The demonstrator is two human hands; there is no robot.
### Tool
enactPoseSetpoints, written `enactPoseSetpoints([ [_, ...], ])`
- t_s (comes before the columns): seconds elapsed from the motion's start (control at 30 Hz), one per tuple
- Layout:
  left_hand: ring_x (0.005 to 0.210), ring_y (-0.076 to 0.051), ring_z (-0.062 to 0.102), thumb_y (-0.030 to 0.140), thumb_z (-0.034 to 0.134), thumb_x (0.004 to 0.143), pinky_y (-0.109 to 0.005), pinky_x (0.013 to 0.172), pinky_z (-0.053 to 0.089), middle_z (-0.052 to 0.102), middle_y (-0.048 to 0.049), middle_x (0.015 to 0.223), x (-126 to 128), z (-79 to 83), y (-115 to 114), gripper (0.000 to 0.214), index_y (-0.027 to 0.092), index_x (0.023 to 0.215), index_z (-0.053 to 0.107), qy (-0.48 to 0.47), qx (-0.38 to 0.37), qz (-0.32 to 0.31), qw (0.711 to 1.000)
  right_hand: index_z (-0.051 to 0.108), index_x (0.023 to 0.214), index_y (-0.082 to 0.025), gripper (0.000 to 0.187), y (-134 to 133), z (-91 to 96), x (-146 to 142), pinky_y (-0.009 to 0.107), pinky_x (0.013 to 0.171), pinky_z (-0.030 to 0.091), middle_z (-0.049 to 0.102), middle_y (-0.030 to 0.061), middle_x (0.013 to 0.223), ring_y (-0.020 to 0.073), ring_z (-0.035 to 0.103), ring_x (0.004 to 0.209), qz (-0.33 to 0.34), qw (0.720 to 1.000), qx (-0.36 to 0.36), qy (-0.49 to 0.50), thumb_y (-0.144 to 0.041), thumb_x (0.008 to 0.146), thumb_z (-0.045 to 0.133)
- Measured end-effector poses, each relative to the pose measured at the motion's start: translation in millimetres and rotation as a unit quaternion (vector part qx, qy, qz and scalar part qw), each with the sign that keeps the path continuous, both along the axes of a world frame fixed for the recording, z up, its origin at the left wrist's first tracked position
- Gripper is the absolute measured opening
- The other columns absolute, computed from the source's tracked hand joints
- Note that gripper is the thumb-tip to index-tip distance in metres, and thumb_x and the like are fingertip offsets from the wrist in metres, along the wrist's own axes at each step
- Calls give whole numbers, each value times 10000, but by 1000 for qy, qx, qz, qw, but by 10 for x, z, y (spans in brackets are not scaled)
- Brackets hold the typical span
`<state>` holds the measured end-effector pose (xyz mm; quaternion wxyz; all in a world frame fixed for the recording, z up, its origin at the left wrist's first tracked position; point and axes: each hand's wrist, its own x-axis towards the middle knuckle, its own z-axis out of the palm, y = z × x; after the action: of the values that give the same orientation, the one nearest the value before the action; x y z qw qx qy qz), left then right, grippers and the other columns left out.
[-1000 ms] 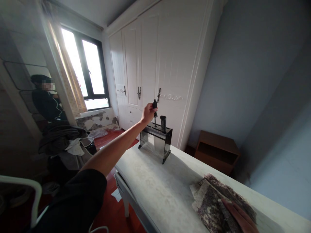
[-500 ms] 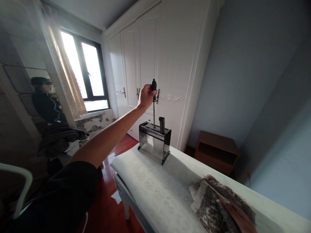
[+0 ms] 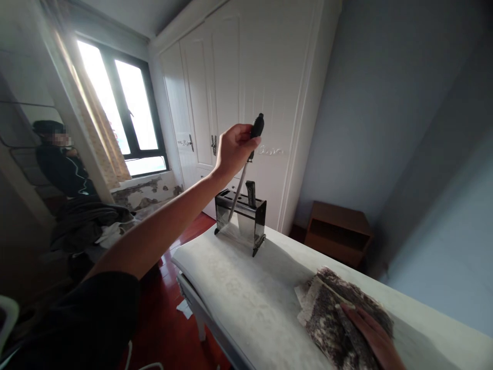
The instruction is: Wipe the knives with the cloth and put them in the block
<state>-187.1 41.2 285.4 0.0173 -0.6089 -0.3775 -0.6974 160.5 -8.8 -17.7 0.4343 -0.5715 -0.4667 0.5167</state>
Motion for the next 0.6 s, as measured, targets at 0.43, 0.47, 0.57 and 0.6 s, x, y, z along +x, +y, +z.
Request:
enactPoseSetpoints([
  [0.43, 779, -145, 652, 192, 719, 674, -267, 705, 558, 669, -21, 831, 1067, -793, -159, 372, 161, 1029, 608, -14, -110, -166, 980, 736, 875, -190, 344, 50, 43, -52, 415, 815, 565, 766, 61, 782, 301, 713, 898, -21, 957, -137, 255, -482, 703, 678],
  [0.47, 792, -150, 656, 193, 718, 680, -268, 707, 561, 667, -21, 837, 1136, -844, -149, 382, 167, 1041, 598, -22, -106, -175, 979, 731, 866, -177, 333, 48, 51, -57, 418, 769, 576, 758, 69, 743, 301, 721, 848, -22, 949, -152, 276, -471, 728, 659],
  [0.57, 853, -170, 669, 213, 720, 697, -283, 733, 570, 661, -24, 879, 1317, -979, -144, 386, 187, 1048, 562, -51, -85, -192, 976, 716, 852, -149, 304, 79, 7, -40, 380, 666, 582, 732, 70, 665, 267, 724, 715, -27, 929, -145, 339, -427, 796, 607],
  [0.6, 876, -175, 672, 226, 720, 705, -290, 748, 571, 658, -26, 901, 1369, -1028, -155, 382, 196, 1045, 549, -63, -76, -193, 976, 713, 848, -148, 312, 99, -26, -24, 373, 648, 581, 726, 71, 657, 258, 722, 694, -12, 926, -136, 352, -432, 809, 591],
])
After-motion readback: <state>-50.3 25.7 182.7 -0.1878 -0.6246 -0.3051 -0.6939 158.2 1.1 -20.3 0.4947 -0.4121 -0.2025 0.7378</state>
